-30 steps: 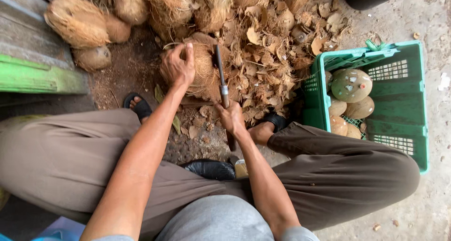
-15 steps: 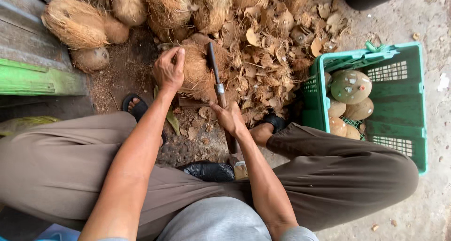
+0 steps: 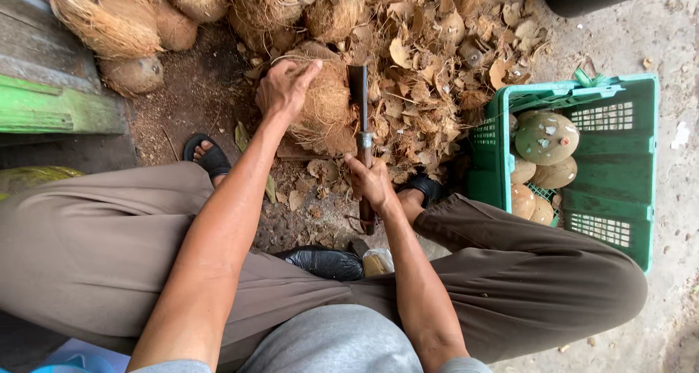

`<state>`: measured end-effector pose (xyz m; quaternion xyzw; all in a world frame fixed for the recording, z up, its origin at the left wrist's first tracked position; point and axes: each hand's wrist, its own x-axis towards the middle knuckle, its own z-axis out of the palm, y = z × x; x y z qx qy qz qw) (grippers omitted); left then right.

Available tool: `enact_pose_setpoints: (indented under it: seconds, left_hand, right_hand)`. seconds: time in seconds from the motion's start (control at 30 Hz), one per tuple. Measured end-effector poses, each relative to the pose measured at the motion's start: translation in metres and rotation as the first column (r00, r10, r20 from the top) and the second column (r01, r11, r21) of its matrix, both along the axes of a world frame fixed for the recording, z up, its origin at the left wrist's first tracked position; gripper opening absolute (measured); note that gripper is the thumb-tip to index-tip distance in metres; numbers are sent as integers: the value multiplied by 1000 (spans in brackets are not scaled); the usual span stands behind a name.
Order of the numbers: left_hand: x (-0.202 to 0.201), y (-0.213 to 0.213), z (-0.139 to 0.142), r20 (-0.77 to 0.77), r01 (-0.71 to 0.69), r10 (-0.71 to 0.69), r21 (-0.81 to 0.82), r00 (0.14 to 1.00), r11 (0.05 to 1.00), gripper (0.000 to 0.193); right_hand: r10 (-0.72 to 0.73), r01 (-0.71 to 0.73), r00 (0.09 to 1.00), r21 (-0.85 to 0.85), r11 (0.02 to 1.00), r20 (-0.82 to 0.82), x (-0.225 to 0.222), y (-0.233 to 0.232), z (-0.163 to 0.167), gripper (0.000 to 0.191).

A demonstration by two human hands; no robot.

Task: The person sits on the ground and uses a machete to trim the fibrous husk off coconuts one at a time, rotating each coconut to cut around it, then places the trimmed coconuts into a green plastic basket beside them.

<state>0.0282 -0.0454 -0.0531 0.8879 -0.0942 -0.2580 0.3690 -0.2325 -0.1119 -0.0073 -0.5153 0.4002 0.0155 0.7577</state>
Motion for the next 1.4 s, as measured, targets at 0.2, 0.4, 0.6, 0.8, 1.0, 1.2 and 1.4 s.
enact_pose_setpoints:
  seconds: [0.2,0.4,0.6,0.8,1.0,1.2,1.4]
  left_hand:
    - [6,10,0,284,9,16,-87,959,996,73]
    - [15,16,-5,325,21,-15,-15,946,1000,84]
    - [19,15,-10,426,85,-23,-129,904,988,78]
    - [17,12,-10,269,25,-17,-26,963,999,64]
    - [12,13,-11,390,52,-32,-42,920,998,57]
    - [23,22,-7,291,11,43,-181,956,983,57]
    - [17,23,1,187,-23,29,-35,982,999,57]
  right_hand:
    - [-98,98,993,1,995,64,15,30,-19,39]
    - [21,-17,1000,183,983,-20,28,15,21,24]
    - [8,-5,998,-56,998,62,18,3,102,29]
    - [-223,393,776,-175,903,589,25,-6,115,26]
    - [25,-25,996,0,1000,-85,45,25,32,13]
    - [-122,125,984,-17,992,130,17,-4,84,29]
    - [-258,397,765,-116,911,590,40,0,81,32]
